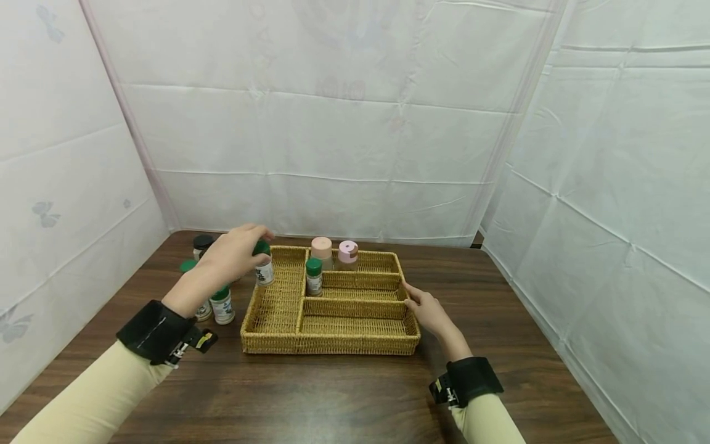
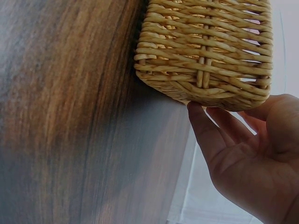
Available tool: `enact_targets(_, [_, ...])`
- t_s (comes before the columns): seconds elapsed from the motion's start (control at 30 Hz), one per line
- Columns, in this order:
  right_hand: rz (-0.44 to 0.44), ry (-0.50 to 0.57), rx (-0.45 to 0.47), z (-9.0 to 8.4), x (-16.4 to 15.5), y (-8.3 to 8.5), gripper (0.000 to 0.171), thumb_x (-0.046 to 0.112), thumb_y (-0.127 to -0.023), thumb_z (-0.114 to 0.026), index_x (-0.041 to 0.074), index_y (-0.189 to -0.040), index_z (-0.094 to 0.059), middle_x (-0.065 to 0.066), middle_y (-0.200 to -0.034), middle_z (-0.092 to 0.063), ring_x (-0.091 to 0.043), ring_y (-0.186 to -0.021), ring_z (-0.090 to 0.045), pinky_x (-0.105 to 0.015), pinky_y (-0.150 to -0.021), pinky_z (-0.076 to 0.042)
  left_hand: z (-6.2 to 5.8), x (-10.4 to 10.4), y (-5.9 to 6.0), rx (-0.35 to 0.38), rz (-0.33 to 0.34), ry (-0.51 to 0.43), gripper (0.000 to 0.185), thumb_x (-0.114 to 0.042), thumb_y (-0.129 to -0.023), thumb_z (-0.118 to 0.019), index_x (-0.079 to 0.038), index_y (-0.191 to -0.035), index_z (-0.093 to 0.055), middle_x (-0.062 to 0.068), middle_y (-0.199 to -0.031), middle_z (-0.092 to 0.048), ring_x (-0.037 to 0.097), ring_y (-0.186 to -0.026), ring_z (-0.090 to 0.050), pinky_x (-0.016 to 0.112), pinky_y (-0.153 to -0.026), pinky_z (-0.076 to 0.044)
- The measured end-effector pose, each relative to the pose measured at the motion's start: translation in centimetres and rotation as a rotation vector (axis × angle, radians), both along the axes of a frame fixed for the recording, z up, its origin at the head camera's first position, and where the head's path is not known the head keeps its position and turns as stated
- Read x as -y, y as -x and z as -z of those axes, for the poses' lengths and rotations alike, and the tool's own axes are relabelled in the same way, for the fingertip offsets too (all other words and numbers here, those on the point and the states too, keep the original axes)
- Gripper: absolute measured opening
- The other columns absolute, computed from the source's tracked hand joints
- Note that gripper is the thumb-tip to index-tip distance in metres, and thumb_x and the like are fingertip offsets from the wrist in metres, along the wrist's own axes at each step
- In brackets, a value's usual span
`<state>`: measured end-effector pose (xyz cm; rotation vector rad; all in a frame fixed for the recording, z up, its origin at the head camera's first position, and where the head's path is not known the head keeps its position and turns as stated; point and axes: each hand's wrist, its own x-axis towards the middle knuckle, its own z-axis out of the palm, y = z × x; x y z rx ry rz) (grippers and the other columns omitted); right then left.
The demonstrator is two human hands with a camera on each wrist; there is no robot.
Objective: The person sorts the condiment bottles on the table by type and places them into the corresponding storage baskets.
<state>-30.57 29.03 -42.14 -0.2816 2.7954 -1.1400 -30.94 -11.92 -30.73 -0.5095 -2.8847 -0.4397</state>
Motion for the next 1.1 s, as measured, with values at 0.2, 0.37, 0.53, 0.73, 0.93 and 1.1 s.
enact_targets(0.2, [0.002, 0.001, 0.002, 0.0, 0.0, 0.0, 0.054, 0.01, -0.108, -0.04, 0.009, -0.159, -0.023, -0.028, -0.159, -0.026, -0.045, -0.144, -0.034, -0.061, -0.113, -0.038, -0.2, -1.6, -0.3, 0.023, 0.048, -0.01, 0.042, -0.022, -0.094, -0.071, -0.012, -0.132, -0.057, 0.011, -0.128, -0.062, 0.03, -0.109, -0.064, 0.042, -0.084, -0.057])
enact_targets(0.37, [0.002, 0.008, 0.008, 0.0, -0.1, 0.0, 0.054, 0.01, -0.108, -0.04, 0.009, -0.159, -0.022, -0.028, -0.16, -0.026, -0.045, -0.144, -0.033, -0.061, -0.114, -0.037, -0.3, -3.2, -0.3, 0.038, 0.082, -0.037, 0.042, -0.023, -0.094, -0.072, -0.013, -0.132, -0.058, 0.009, -0.128, -0.063, 0.028, -0.111, -0.063, 0.043, -0.087, -0.056])
enact_targets(0.53, [0.003, 0.006, 0.006, 0.1, -0.1, 0.0, 0.054, 0.01, -0.108, -0.04, 0.009, -0.159, -0.023, -0.028, -0.159, -0.027, -0.045, -0.145, -0.032, -0.06, -0.114, -0.037, -0.4, -4.9, 0.0, 0.043, 0.119, -0.053, 0.038, -0.022, -0.094, -0.071, -0.015, -0.129, -0.06, 0.007, -0.129, -0.063, 0.026, -0.109, -0.064, 0.041, -0.087, -0.056])
enact_targets(0.73, [-0.002, 0.0, -0.003, 0.1, -0.2, -0.1, 0.054, 0.01, -0.108, -0.041, 0.007, -0.159, -0.023, -0.029, -0.159, -0.027, -0.046, -0.145, -0.031, -0.061, -0.115, -0.036, -0.2, -7.2, 0.7, 0.021, 0.17, -0.052, 0.035, -0.02, -0.095, -0.069, -0.015, -0.129, -0.061, 0.006, -0.131, -0.062, 0.025, -0.113, -0.063, 0.04, -0.09, -0.057])
enact_targets(0.93, [-0.01, 0.001, -0.005, 0.1, -0.2, -0.1, 0.054, 0.01, -0.108, -0.04, 0.008, -0.159, -0.022, -0.028, -0.16, -0.025, -0.046, -0.146, -0.03, -0.061, -0.115, -0.036, 0.3, -9.5, 1.4, -0.012, 0.195, -0.006, 0.033, -0.022, -0.096, -0.068, -0.015, -0.127, -0.062, 0.006, -0.128, -0.062, 0.024, -0.113, -0.063, 0.038, -0.093, -0.056])
enact_targets(1.1, [-0.005, 0.005, -0.002, 0.0, 0.0, -0.1, 0.054, 0.012, -0.108, -0.04, 0.01, -0.159, -0.022, -0.027, -0.161, -0.026, -0.045, -0.146, -0.031, -0.061, -0.115, -0.036, 1.2, -10.8, 1.9, -0.024, 0.186, 0.034, 0.035, -0.023, -0.096, -0.069, -0.016, -0.129, -0.06, 0.004, -0.126, -0.061, 0.022, -0.111, -0.063, 0.036, -0.091, -0.056])
